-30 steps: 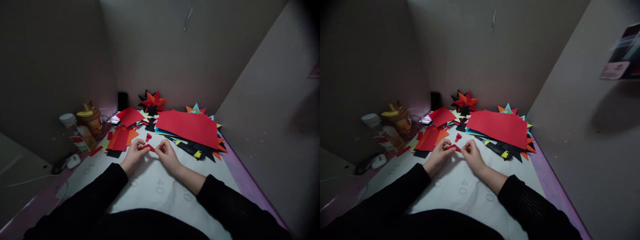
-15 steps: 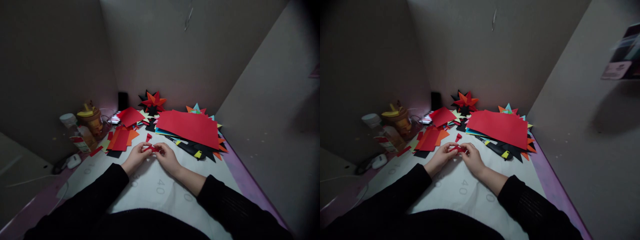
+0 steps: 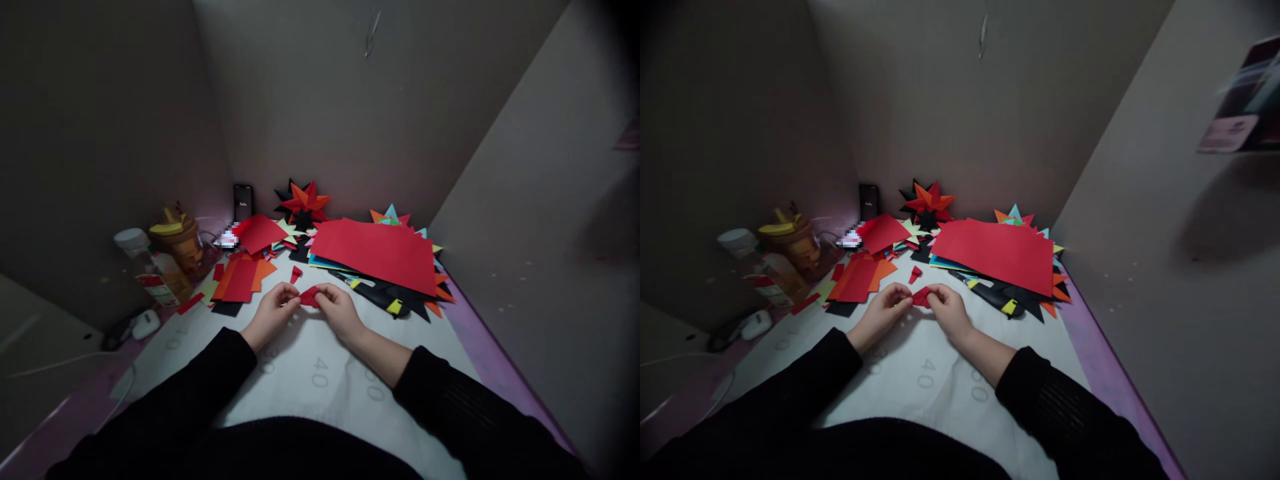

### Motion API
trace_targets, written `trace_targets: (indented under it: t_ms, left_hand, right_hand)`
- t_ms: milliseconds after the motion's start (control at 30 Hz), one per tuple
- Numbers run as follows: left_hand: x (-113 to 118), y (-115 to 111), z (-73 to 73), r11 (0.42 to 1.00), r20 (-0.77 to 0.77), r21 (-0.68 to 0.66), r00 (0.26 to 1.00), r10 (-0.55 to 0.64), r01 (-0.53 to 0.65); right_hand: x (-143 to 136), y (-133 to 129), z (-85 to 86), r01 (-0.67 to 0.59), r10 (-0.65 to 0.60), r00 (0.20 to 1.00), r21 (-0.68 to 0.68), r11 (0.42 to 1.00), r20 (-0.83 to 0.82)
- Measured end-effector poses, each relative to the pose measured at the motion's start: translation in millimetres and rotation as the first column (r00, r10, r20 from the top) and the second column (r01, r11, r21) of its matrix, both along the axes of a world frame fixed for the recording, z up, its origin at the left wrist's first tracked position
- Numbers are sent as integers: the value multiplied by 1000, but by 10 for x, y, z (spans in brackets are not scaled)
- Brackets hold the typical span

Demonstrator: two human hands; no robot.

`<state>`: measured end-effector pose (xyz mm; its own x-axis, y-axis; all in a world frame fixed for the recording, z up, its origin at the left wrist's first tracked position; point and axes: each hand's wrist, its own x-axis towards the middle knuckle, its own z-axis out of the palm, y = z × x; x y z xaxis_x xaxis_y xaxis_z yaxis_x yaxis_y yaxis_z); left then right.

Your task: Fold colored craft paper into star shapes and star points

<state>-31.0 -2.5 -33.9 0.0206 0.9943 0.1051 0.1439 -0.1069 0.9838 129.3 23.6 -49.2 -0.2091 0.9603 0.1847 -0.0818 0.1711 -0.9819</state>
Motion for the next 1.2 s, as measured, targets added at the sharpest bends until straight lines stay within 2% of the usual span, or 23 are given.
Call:
trace_targets:
  t_ms: [167, 367, 533, 667, 800, 867, 1000, 1200]
  left_hand:
    - [-16, 0, 7, 1000, -35, 26, 999, 3, -2]
    - [-30, -4, 11, 999, -136, 30, 991, -6, 10]
    - [-32, -24, 27, 999, -166, 40, 986, -22, 29]
    - [-28, -29, 29, 998, -225, 63, 974, 9, 6]
    - [-43, -2, 15, 998, -181, 13, 981, 69, -68]
    - [-60, 19, 2, 994, -122, -10, 987, 104, -106]
    - [-85, 41, -21, 988, -69, 23, 986, 152, -151]
    - [-83, 21, -14, 982, -73, 57, 980, 186, -182]
  right_hand:
    - [-15, 31, -72, -32, 25, 997, -99, 995, -72]
    - [-11, 14, -66, -5, 5, 1000, 24, 1000, 27]
    - [0, 6, -40, 8, -10, 997, 19, 1000, 80]
    - [-3, 5, -38, 10, -8, 997, -23, 1000, 78]
    - [-12, 12, -35, -25, 23, 1000, -77, 997, -20]
    - [-18, 22, -37, -60, 45, 994, -153, 986, -95]
    - [-29, 34, -45, -162, 68, 963, -358, 920, -260]
    - [-24, 16, -45, -275, 103, 919, -431, 860, -381]
